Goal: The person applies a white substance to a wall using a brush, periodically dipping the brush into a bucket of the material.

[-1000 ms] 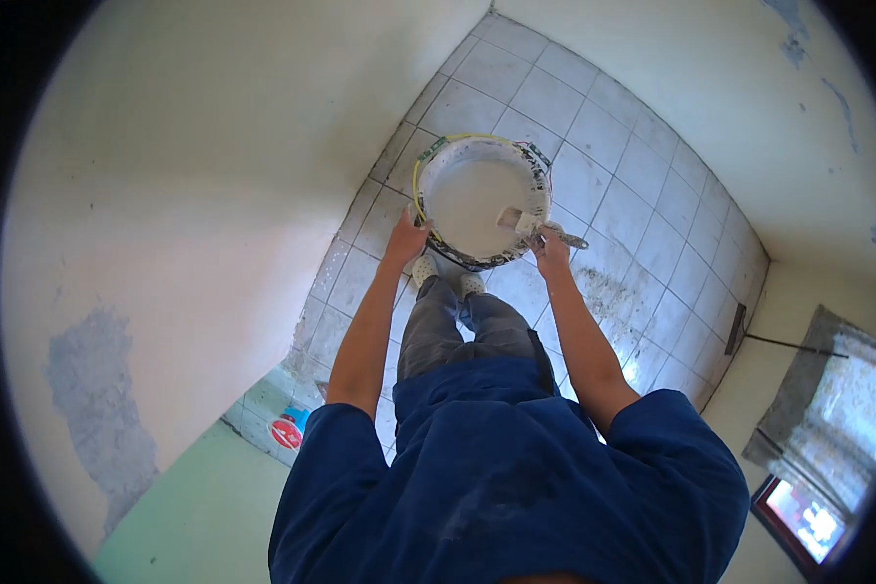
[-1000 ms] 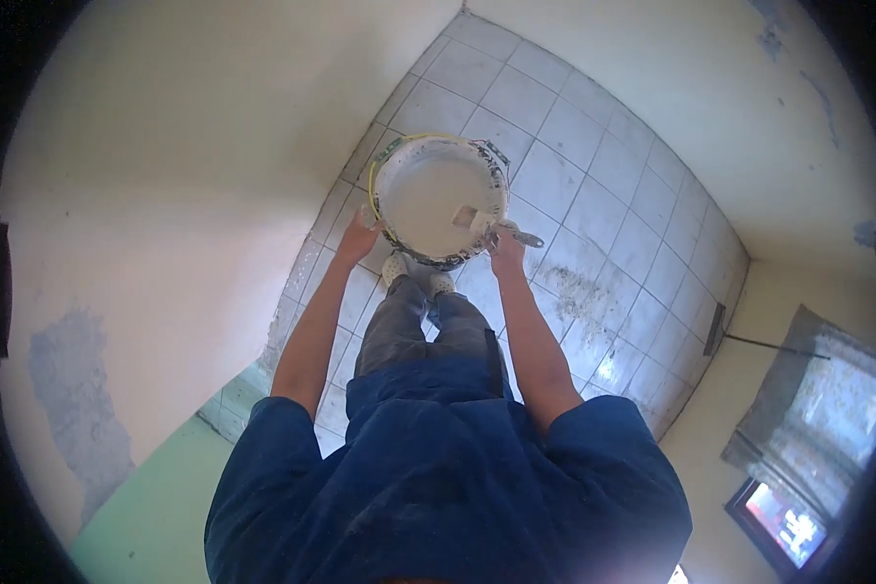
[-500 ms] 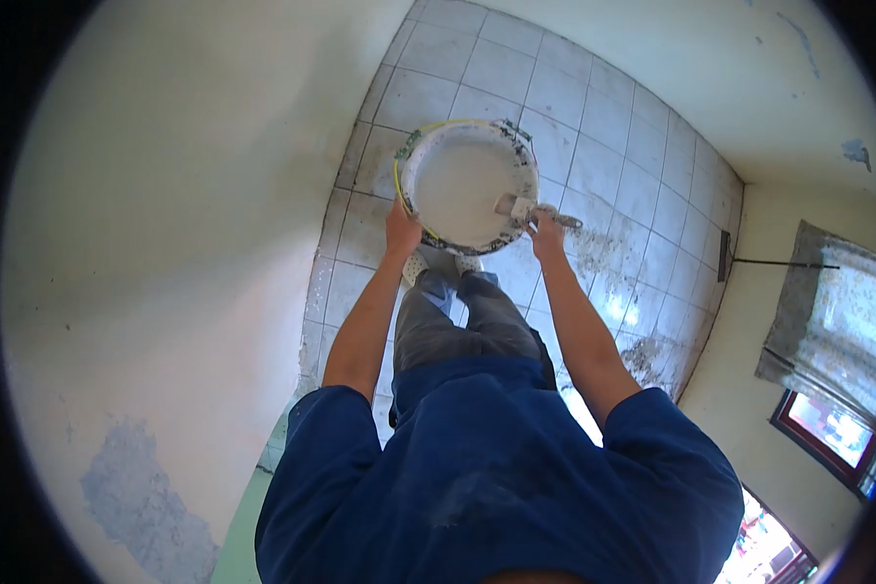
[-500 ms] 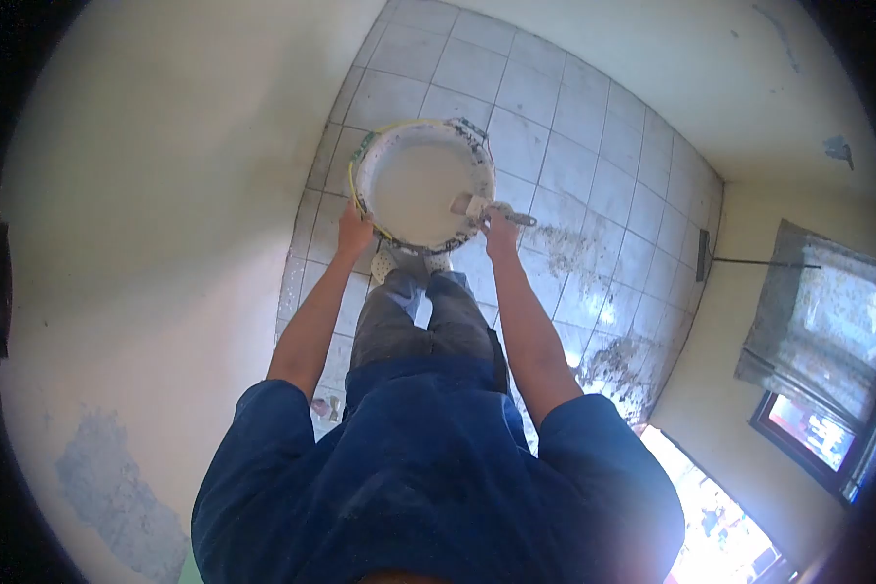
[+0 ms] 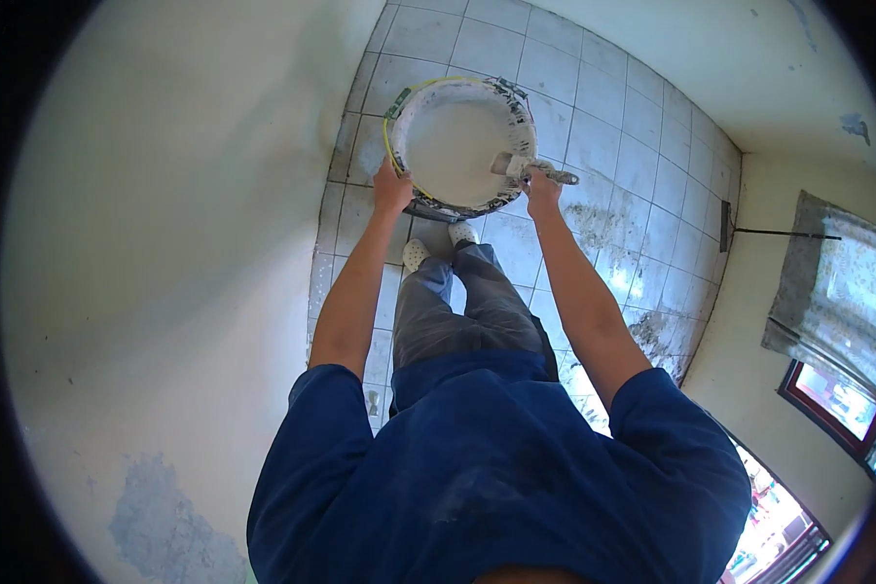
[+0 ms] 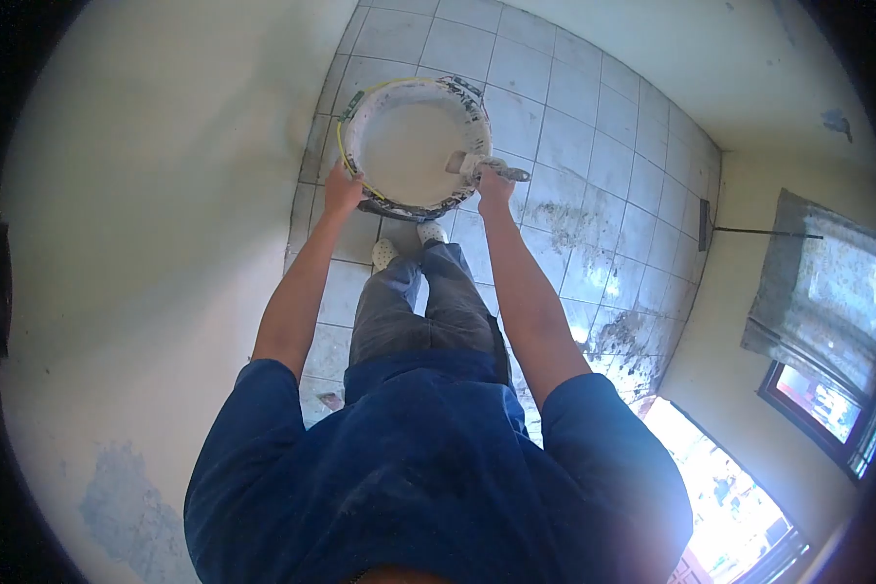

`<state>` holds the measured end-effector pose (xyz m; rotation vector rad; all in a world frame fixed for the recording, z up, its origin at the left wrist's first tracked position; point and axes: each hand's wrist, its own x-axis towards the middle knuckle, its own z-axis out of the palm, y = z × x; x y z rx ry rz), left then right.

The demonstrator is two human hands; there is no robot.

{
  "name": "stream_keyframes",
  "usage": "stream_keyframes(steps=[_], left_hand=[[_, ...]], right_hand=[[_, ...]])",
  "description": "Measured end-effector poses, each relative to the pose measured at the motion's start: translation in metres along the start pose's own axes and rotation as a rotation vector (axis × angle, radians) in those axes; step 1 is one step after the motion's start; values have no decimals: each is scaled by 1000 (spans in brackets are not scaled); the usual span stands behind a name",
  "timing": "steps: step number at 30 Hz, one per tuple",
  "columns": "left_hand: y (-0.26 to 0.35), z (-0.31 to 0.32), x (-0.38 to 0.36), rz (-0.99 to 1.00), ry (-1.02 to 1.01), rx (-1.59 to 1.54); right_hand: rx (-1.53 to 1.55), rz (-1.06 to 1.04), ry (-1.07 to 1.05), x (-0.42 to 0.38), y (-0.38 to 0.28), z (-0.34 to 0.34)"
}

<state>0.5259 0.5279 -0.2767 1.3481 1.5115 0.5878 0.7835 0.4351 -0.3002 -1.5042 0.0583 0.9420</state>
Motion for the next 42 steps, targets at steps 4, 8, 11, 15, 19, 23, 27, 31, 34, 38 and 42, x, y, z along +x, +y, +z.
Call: stream_keyframes(steps=[4,8,11,15,19,23,27,31,34,38,42], left_hand=[[-59,19,31,189,85,92],[-38,17,22,92,85,101],[-16,8,8,-28,26,-12],[-17,9,9,-22,23,-12],[-6,8,6,11,48,38],[-19,10,18,-43,-11,-53],[-34,16,27,36,22,-1],[-27,15,25,-12,12,124],[-50,24,41,39,34,-22],[-23,20,14,37,57,-122],[-33,26,24,9,101,-16]], right_hand=[[-11,-24,-39,3,5,-3],[-58,-39,-38,-12,-3,-4],[-70,-21,-21,-14,-1,-4],[-1,2,-11,-17,0,-2],[12,-8,-56,-16,-3,-3],[4,-18,-36,-17,3,-4],[20,-39,-94,-21,10,-5],[54,-27,-127,-21,14,-11],[56,-27,-188,-19,15,-17],[145,-10,-172,-24,5,-13],[207,-14,-208,-11,-10,-7]])
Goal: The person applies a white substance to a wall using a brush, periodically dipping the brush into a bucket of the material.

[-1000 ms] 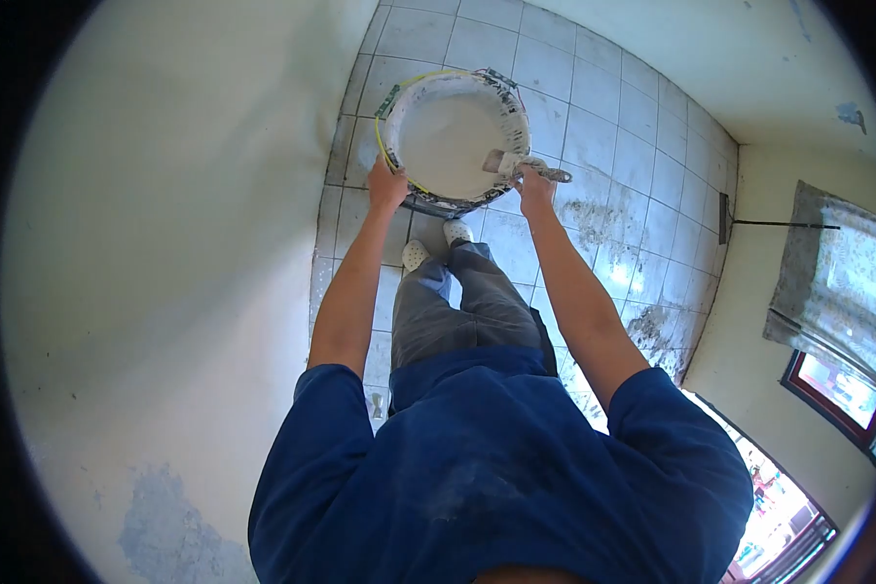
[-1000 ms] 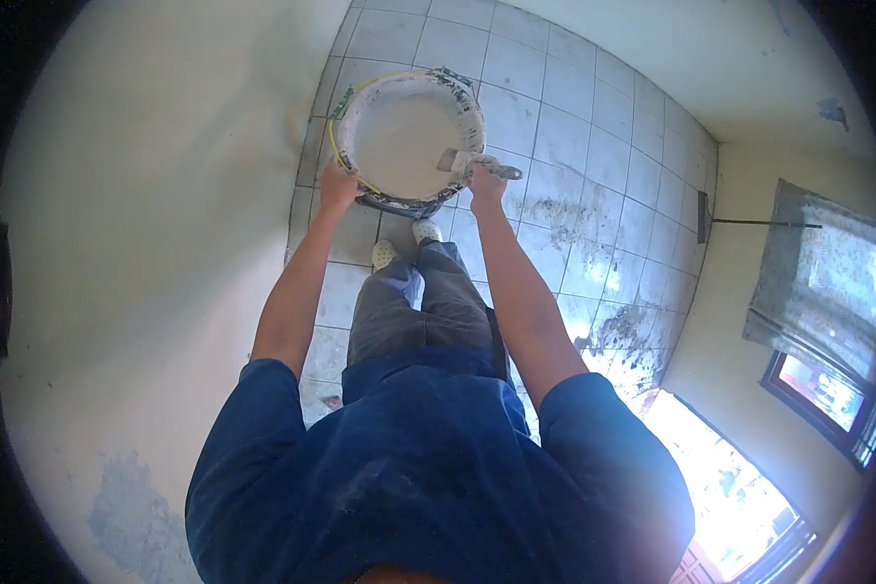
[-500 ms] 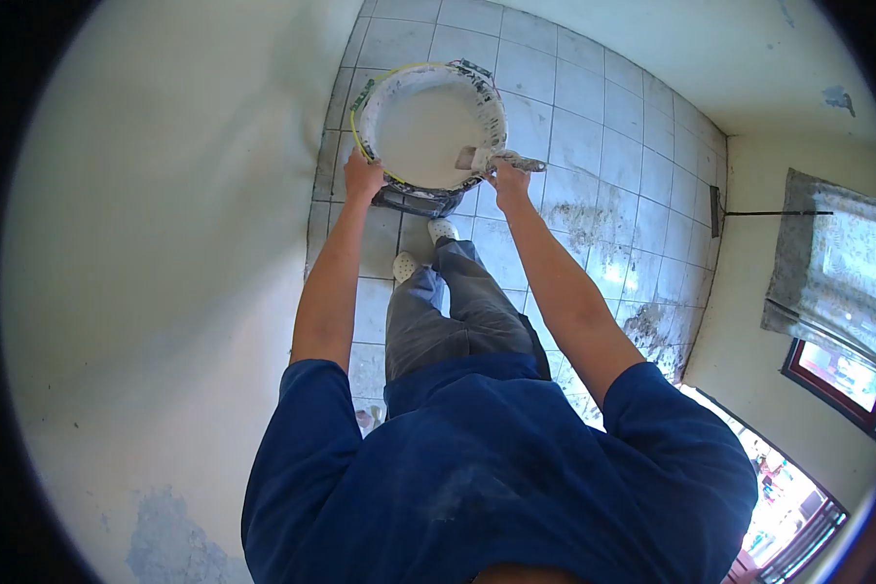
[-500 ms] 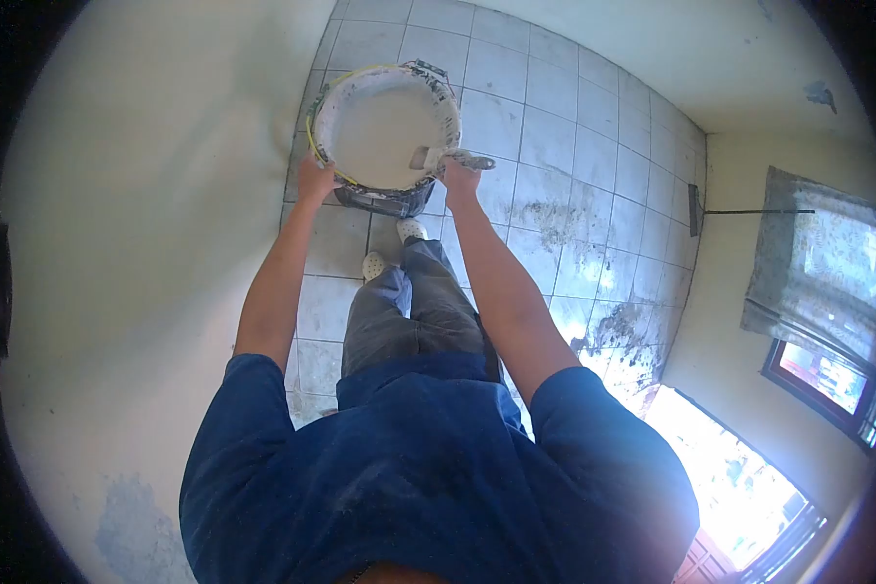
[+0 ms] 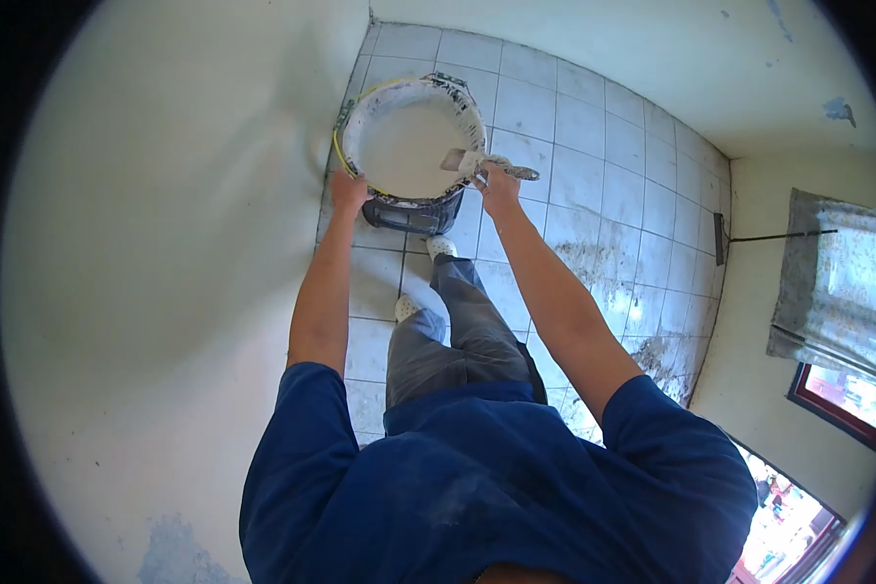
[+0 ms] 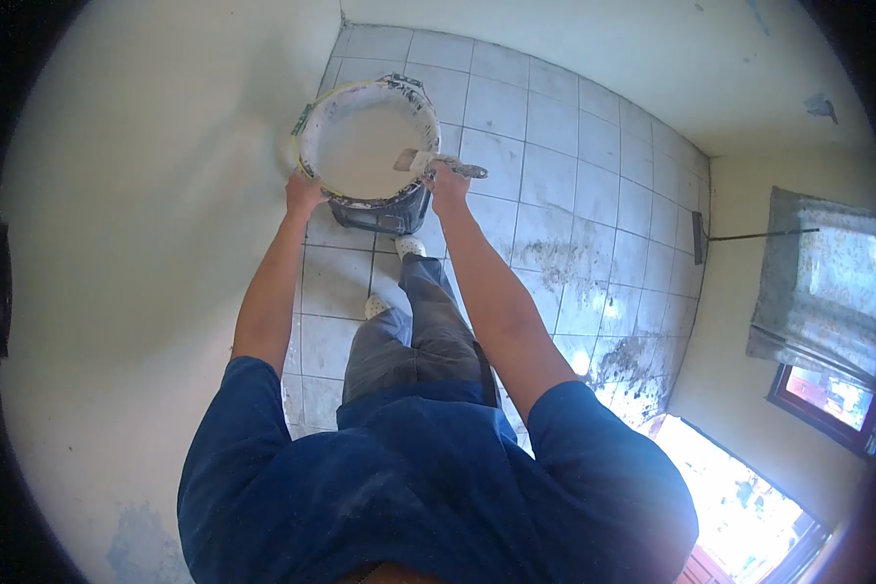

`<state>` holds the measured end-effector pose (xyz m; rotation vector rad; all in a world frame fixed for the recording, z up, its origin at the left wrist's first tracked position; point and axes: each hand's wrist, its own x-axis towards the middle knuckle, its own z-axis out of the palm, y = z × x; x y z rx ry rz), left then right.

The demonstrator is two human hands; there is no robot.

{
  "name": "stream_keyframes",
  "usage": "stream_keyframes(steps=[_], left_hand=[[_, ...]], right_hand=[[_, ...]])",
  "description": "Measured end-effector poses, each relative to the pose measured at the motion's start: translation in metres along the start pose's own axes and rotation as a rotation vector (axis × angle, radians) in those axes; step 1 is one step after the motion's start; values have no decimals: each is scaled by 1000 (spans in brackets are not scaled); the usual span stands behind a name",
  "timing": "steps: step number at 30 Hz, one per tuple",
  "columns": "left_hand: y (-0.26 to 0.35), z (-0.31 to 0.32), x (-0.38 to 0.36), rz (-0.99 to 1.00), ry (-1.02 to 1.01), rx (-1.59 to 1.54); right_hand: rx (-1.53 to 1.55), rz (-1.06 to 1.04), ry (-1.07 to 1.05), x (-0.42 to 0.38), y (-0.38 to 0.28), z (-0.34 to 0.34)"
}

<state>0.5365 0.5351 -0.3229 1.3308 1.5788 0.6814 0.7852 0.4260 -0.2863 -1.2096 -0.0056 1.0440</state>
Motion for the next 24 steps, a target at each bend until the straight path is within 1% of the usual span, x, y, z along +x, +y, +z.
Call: stream_keyframes(steps=[1,3,4,5,7,8,10,12,13,15,16,19,21,22,23,24], left_hand=[[-2,2,1,-18,26,61],[-7,6,3,-86,34,8],[-7,6,4,-121,41,-19],[-4,3,0,-76,52,113],[1,-3,-9,1,67,384],[-8,-1,-8,5,93,324],[-38,11,4,13,142,201],[-5,9,-19,-30,161,170],[8,9,-30,-58,171,153],[-7,15,-32,21,235,191],[-19,16,-32,60,271,212],[9,2,-65,11,299,266],[6,-17,-75,19,312,288],[0,-21,-84,2,294,298],[18,-33,-98,-48,258,195],[33,-44,-106,-96,229,92]], right_hand=[[0,7,-17,4,-2,0],[-6,31,-52,18,-5,-1],[-225,-177,-149,40,6,-10],[-440,-385,-245,81,33,-33],[-703,-573,-368,111,47,-49],[-749,-570,-399,112,43,-48],[-484,-310,-380,107,28,-29],[120,219,-251,76,-4,-5],[122,232,-269,75,-8,-3],[124,274,-308,81,-14,-2],[84,257,-342,86,-16,-3],[3,252,-422,97,-18,-2],[-28,287,-443,100,-27,-3],[-429,-62,-683,127,-11,-20],[-768,-495,-780,156,6,-37],[-396,-56,-672,138,-9,-15]])
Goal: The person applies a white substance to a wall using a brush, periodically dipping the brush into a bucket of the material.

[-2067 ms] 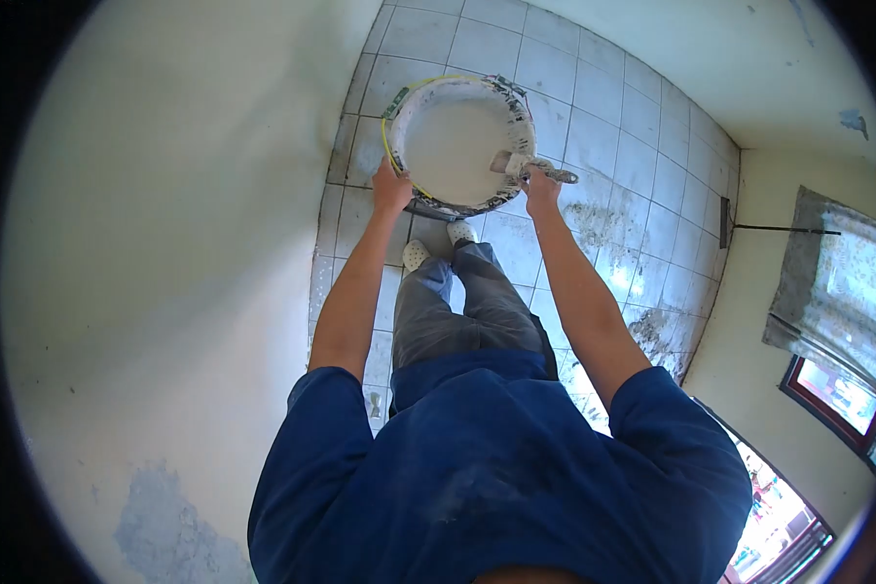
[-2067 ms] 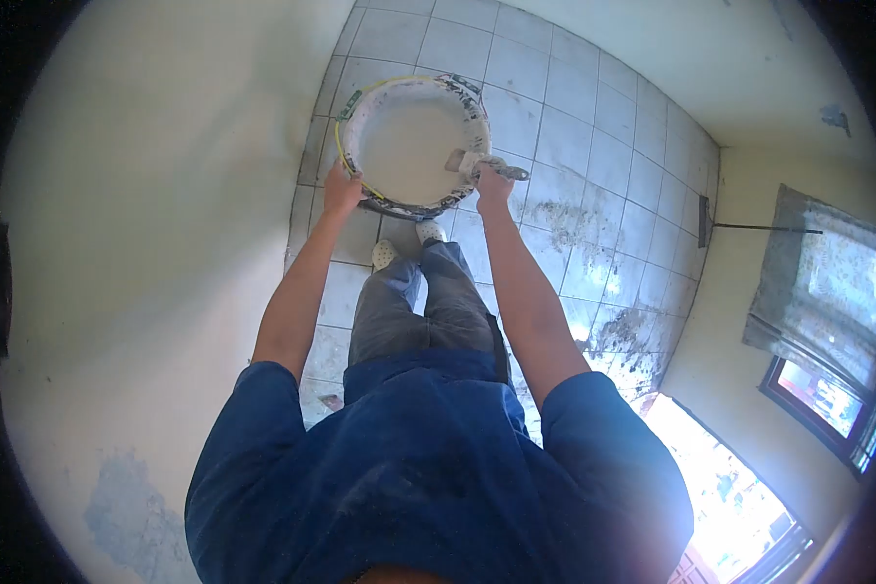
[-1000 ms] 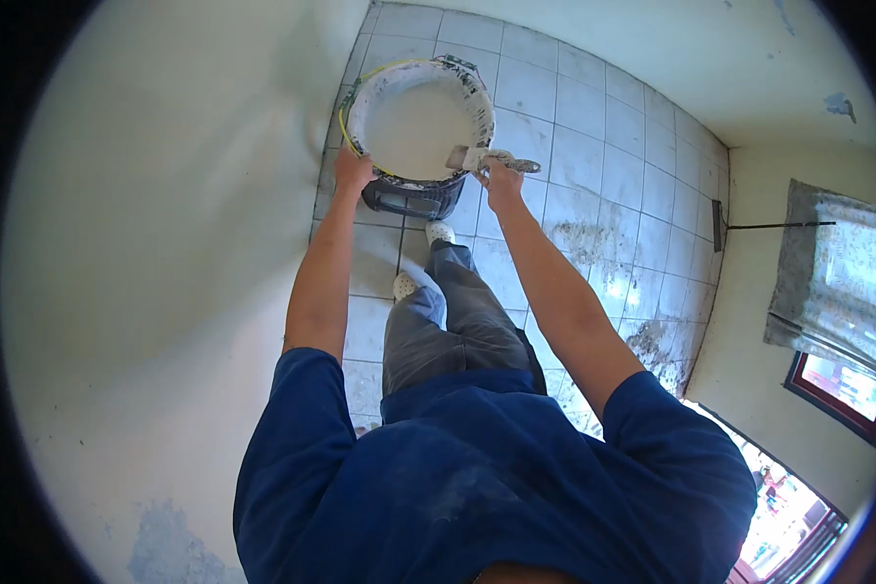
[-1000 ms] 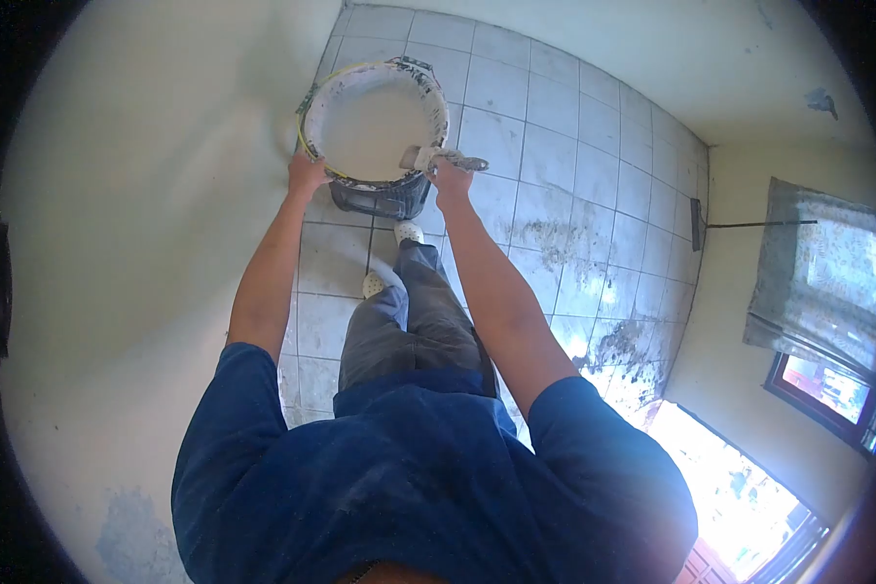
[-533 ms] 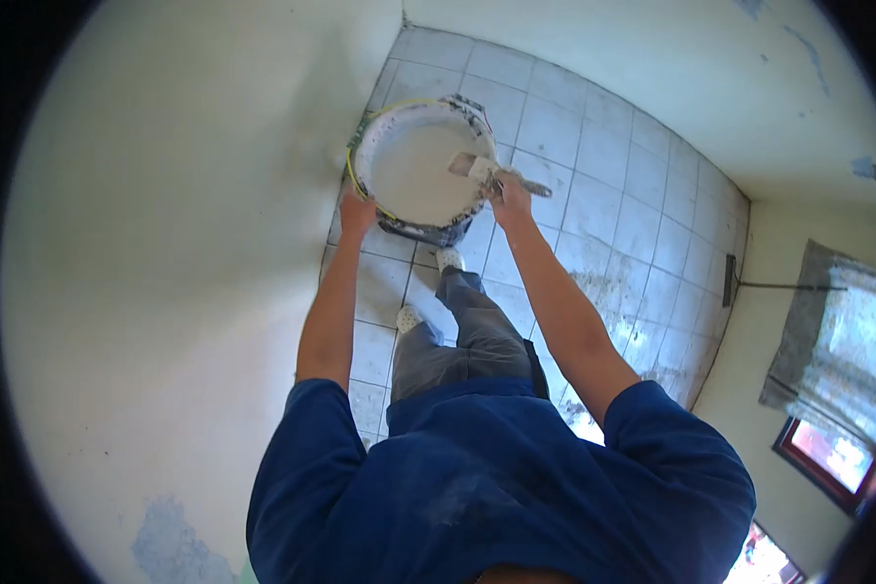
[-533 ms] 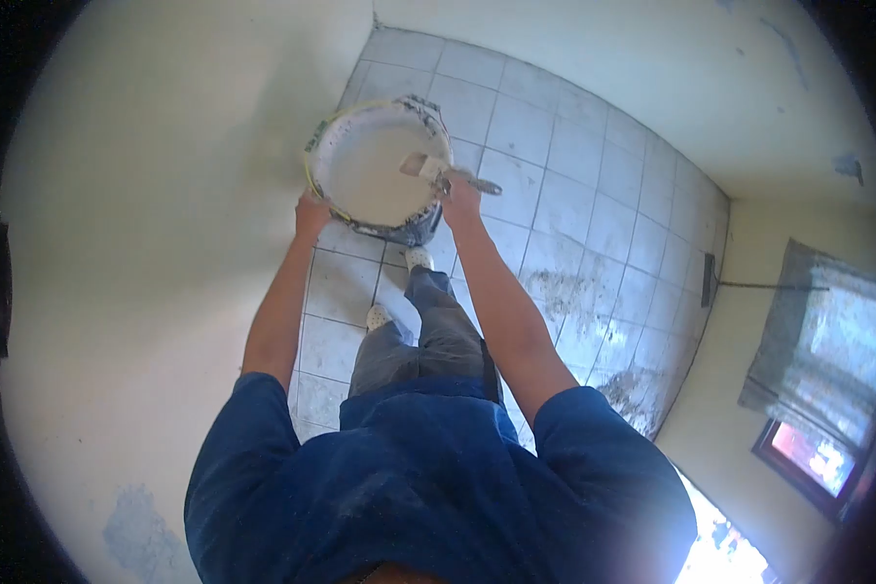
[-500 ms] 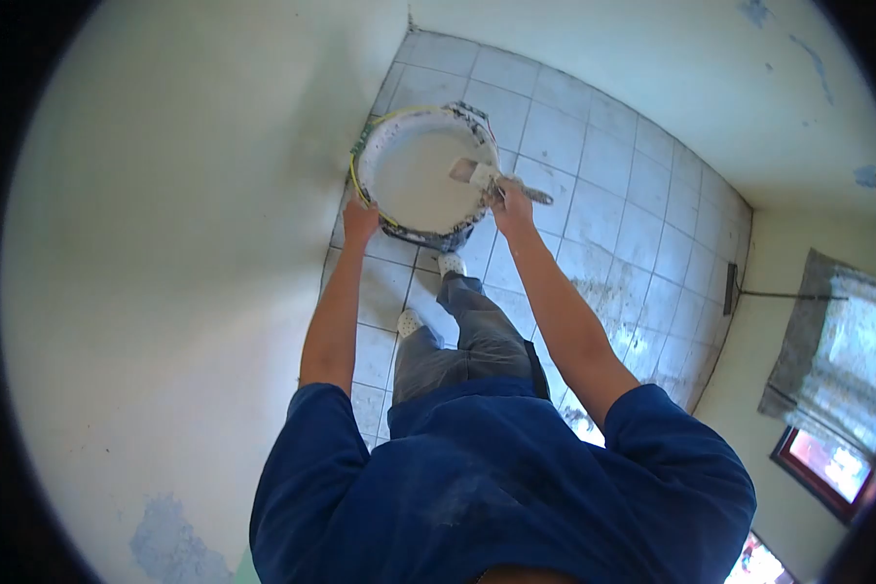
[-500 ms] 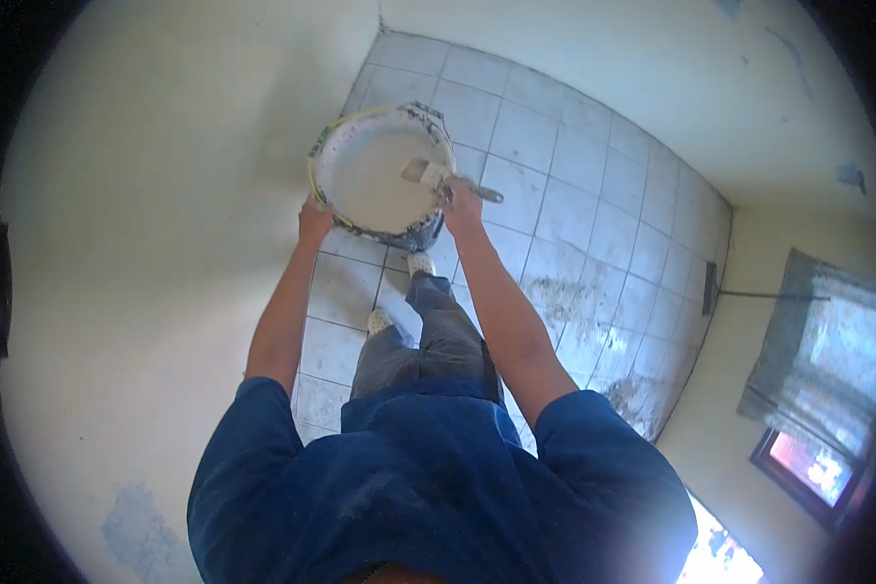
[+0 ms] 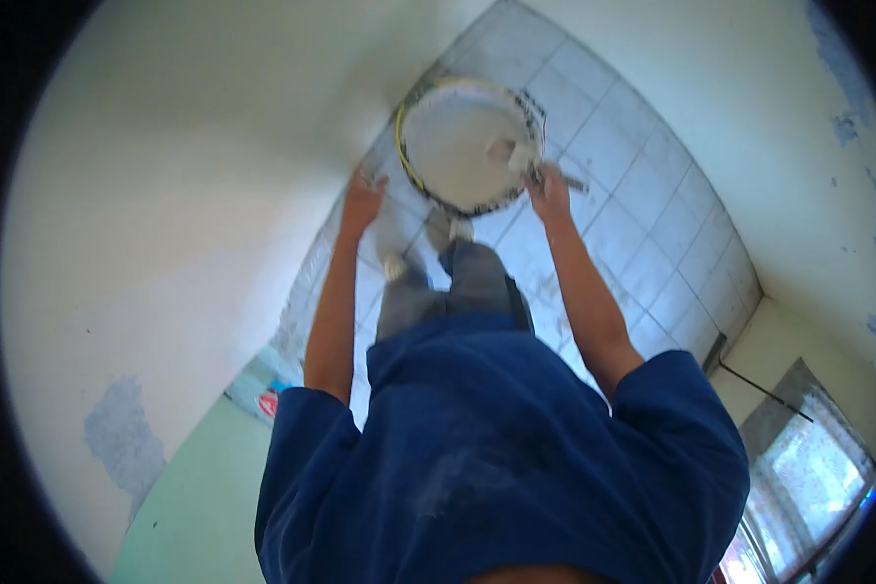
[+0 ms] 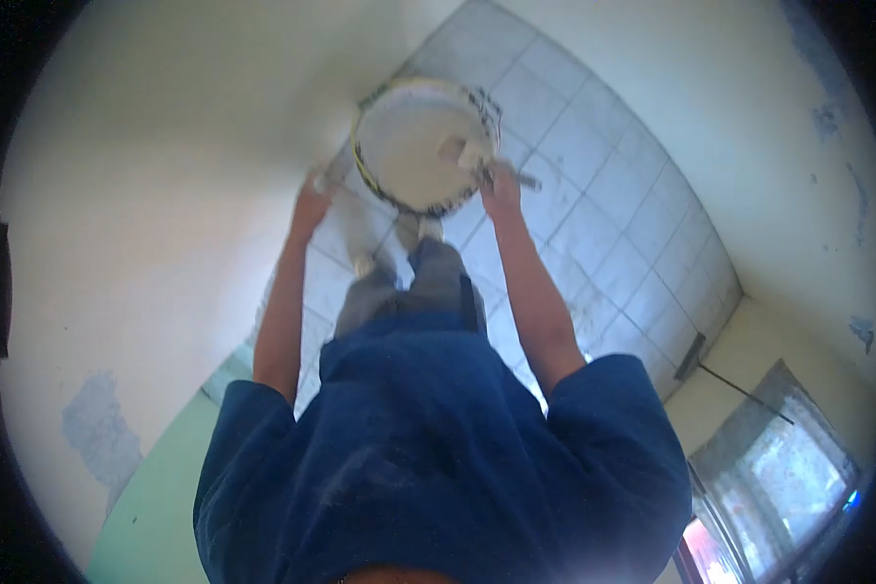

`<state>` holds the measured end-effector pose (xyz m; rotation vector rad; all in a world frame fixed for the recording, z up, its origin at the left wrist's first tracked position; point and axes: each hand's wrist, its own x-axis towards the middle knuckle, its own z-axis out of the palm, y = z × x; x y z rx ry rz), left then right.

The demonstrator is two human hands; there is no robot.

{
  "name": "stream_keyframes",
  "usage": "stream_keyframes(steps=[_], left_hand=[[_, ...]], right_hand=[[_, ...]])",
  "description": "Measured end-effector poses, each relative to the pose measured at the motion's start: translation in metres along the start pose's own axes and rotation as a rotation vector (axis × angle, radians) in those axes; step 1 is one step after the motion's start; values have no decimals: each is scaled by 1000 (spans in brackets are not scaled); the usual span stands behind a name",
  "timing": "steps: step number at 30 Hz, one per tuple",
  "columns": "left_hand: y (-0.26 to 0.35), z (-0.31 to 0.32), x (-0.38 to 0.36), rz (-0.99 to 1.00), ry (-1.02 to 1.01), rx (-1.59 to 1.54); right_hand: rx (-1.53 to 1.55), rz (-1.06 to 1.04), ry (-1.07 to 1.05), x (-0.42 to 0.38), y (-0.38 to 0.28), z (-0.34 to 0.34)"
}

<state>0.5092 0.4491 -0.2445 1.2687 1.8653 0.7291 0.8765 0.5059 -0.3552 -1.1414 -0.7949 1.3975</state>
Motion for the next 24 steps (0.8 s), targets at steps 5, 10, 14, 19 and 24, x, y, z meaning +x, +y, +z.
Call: stream_keyframes(steps=[5,10,14,19,24], left_hand=[[8,-20,-14,-212,-10,-198],[-3,-22,-17,-278,-83,-289],[-19,-32,-12,-215,-91,-378],[-50,-57,-21,-98,-4,-485],[-58,-71,-34,-161,-40,-444]], right_hand=[[473,345,174,-7,-59,42],[538,308,189,-18,-72,63],[525,295,245,-26,-61,66],[487,202,332,-48,-56,81],[485,206,384,-63,-63,105]])
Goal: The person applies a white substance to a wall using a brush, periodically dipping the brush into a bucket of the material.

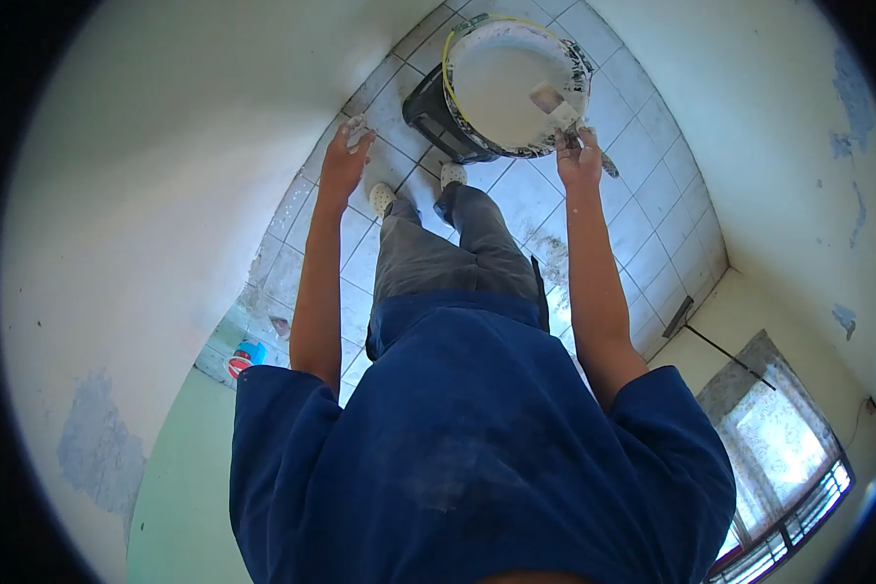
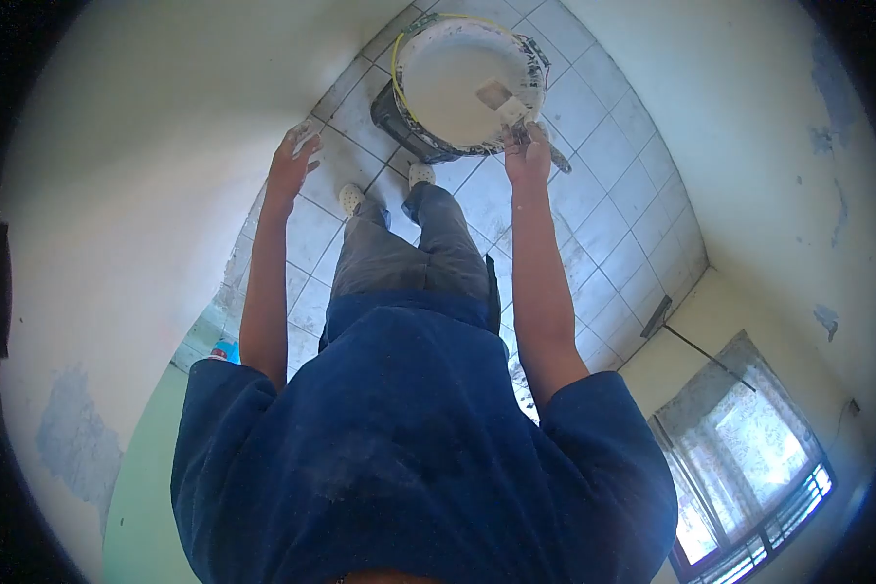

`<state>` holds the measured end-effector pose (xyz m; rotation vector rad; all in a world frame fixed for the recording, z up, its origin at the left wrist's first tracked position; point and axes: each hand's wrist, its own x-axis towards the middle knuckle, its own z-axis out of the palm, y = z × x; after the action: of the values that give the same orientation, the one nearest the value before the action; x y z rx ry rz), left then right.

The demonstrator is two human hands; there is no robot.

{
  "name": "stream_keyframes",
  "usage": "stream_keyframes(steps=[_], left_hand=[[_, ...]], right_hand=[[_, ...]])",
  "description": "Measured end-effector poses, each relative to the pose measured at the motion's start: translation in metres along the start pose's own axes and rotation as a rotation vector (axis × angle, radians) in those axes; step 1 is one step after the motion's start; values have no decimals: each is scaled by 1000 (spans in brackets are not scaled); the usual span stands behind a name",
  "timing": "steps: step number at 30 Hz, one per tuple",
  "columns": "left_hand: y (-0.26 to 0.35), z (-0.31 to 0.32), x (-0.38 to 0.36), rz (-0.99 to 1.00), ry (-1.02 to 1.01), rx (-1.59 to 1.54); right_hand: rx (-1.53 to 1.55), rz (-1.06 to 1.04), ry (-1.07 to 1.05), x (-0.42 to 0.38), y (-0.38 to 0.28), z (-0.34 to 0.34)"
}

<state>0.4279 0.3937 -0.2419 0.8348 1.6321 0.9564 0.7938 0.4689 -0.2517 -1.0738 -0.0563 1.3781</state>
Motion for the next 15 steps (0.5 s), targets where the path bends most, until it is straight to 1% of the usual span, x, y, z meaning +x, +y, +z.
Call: stream_keyframes(steps=[4,7,8,9,12,14,15], left_hand=[[8,1,-4,6,27,-9],[28,1,-15,3,50,25],[14,2,-8,200,130,126],[14,3,-4,191,144,113],[60,17,1,199,157,120],[85,31,7,288,187,183],[101,36,-4,315,147,159]], right_hand=[[-12,34,-28,8,2,9],[-5,114,-76,33,5,6],[23,161,-142,43,5,7],[54,213,-208,55,3,11],[34,205,-239,67,-4,41],[-16,188,-239,78,-2,47],[-55,168,-251,73,-3,45]])
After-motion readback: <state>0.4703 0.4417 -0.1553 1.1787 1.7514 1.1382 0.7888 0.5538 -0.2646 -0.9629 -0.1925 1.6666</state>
